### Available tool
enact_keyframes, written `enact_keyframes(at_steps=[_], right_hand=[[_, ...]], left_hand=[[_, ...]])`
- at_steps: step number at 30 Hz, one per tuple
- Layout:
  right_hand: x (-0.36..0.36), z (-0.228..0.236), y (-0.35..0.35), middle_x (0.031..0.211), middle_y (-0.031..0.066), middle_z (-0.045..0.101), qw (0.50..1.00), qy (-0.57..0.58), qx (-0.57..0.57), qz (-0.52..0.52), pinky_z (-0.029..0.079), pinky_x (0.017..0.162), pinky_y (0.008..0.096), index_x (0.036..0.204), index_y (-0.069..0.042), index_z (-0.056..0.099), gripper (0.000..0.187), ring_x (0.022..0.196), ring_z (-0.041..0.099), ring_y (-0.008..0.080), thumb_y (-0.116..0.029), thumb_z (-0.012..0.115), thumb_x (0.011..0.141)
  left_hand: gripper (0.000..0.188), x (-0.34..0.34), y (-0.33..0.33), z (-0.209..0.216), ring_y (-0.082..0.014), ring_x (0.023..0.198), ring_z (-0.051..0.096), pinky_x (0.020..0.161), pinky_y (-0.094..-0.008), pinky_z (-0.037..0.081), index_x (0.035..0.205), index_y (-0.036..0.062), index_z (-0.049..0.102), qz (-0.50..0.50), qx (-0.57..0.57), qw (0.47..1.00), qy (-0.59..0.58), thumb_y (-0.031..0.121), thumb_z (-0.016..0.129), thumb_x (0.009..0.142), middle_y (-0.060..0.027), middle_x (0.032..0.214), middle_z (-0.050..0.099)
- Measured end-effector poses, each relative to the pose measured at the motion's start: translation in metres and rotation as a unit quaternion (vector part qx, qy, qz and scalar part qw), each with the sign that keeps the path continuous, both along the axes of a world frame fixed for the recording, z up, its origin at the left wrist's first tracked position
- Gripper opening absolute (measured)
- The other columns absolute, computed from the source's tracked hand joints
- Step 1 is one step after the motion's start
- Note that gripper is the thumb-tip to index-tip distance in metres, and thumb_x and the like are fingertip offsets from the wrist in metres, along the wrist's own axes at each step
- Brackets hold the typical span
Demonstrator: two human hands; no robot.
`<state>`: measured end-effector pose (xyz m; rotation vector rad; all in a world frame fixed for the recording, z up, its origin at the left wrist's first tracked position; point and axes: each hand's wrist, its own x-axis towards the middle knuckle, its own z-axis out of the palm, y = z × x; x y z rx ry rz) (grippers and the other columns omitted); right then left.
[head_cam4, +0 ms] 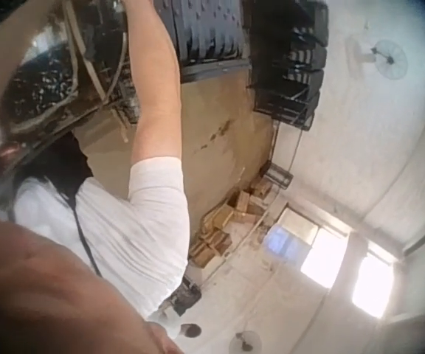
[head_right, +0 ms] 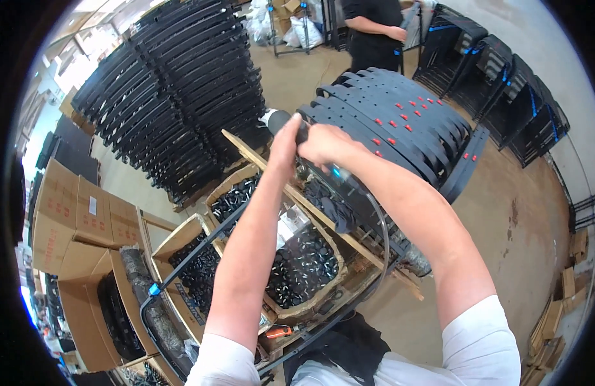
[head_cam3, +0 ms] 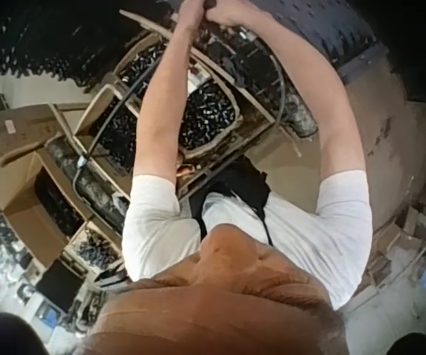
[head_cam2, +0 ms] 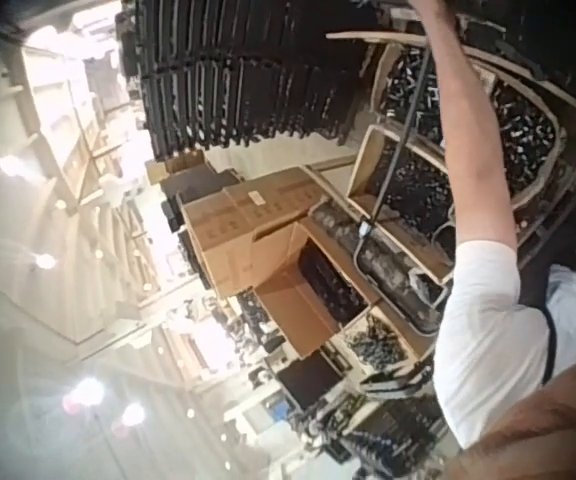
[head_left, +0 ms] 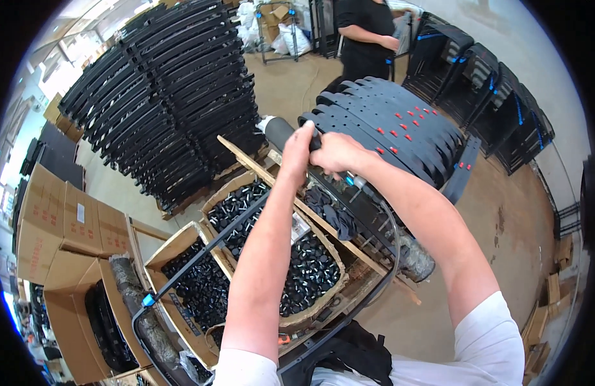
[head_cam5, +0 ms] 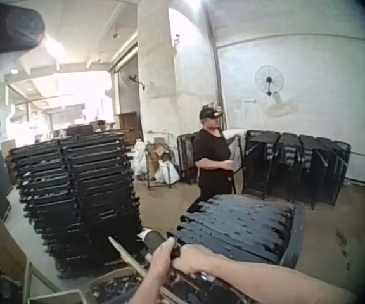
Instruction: Connect electrical wiring and secure plastic casing components using a screwdriver in a manufacturing setting.
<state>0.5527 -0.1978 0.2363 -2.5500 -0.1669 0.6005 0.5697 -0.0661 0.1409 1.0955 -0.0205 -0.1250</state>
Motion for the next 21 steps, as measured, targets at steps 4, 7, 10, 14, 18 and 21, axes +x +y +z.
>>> enact_keyframes(at_steps=[4, 7, 10, 14, 18, 21], right_hand=[[0.040, -0.009, 0.019, 0.073, 0.0131, 0.075, 1.000, -0.005, -0.021, 0.022, 0.059, 0.074, 0.0393, 0.081, 0.003, 0.073, 0.033, 0.064, 0.074, 0.0241, -0.029, 0.065, 0.086], [0.060, -0.021, 0.026, 0.071, 0.0121, 0.074, 0.999, -0.004, -0.034, 0.033, 0.058, 0.073, 0.0392, 0.080, 0.002, 0.073, 0.033, 0.065, 0.074, 0.0242, -0.029, 0.065, 0.086], [0.070, -0.030, 0.027, 0.072, 0.0117, 0.075, 0.999, 0.009, -0.027, 0.046, 0.058, 0.072, 0.0397, 0.081, 0.002, 0.073, 0.032, 0.065, 0.074, 0.0240, -0.029, 0.065, 0.086], [0.077, -0.038, 0.022, 0.073, 0.0111, 0.075, 0.997, 0.017, -0.035, 0.060, 0.058, 0.072, 0.0390, 0.079, 0.000, 0.073, 0.030, 0.066, 0.075, 0.0238, -0.028, 0.063, 0.086], [0.076, -0.039, 0.025, 0.069, 0.0136, 0.073, 0.997, 0.013, -0.037, 0.066, 0.057, 0.070, 0.0405, 0.077, 0.001, 0.072, 0.033, 0.064, 0.073, 0.0249, -0.029, 0.062, 0.087], [0.079, -0.041, 0.027, 0.066, 0.0148, 0.072, 0.995, 0.022, -0.056, 0.082, 0.057, 0.071, 0.0418, 0.078, 0.002, 0.073, 0.036, 0.066, 0.074, 0.0264, -0.029, 0.060, 0.088]], left_hand=[[0.040, 0.034, 0.015, -0.009, -0.0148, 0.088, 0.058, 0.081, -0.0330, 0.048, 0.103, 0.0064, 0.069, 0.056, 0.009, 0.998, 0.008, 0.045, 0.059, 0.105, -0.0022, 0.095, 0.064], [0.039, 0.048, 0.020, -0.018, -0.0146, 0.087, 0.057, 0.081, -0.0329, 0.047, 0.103, 0.0060, 0.068, 0.064, 0.005, 0.998, 0.008, 0.044, 0.059, 0.106, -0.0023, 0.095, 0.063], [0.039, 0.056, 0.024, -0.029, -0.0143, 0.087, 0.057, 0.082, -0.0331, 0.047, 0.103, 0.0057, 0.068, 0.073, 0.021, 0.997, 0.013, 0.044, 0.059, 0.106, -0.0025, 0.095, 0.063], [0.040, 0.055, 0.018, -0.034, -0.0150, 0.088, 0.058, 0.083, -0.0334, 0.048, 0.104, 0.0055, 0.068, 0.086, 0.028, 0.996, 0.012, 0.044, 0.058, 0.107, -0.0029, 0.097, 0.064], [0.040, 0.055, 0.019, -0.037, -0.0153, 0.094, 0.059, 0.089, -0.0330, 0.047, 0.109, 0.0038, 0.069, 0.093, 0.011, 0.995, 0.022, 0.042, 0.059, 0.107, -0.0036, 0.102, 0.066], [0.040, 0.057, 0.021, -0.042, -0.0150, 0.098, 0.059, 0.092, -0.0325, 0.047, 0.112, 0.0029, 0.070, 0.103, 0.025, 0.994, 0.010, 0.042, 0.059, 0.107, -0.0038, 0.105, 0.067]])
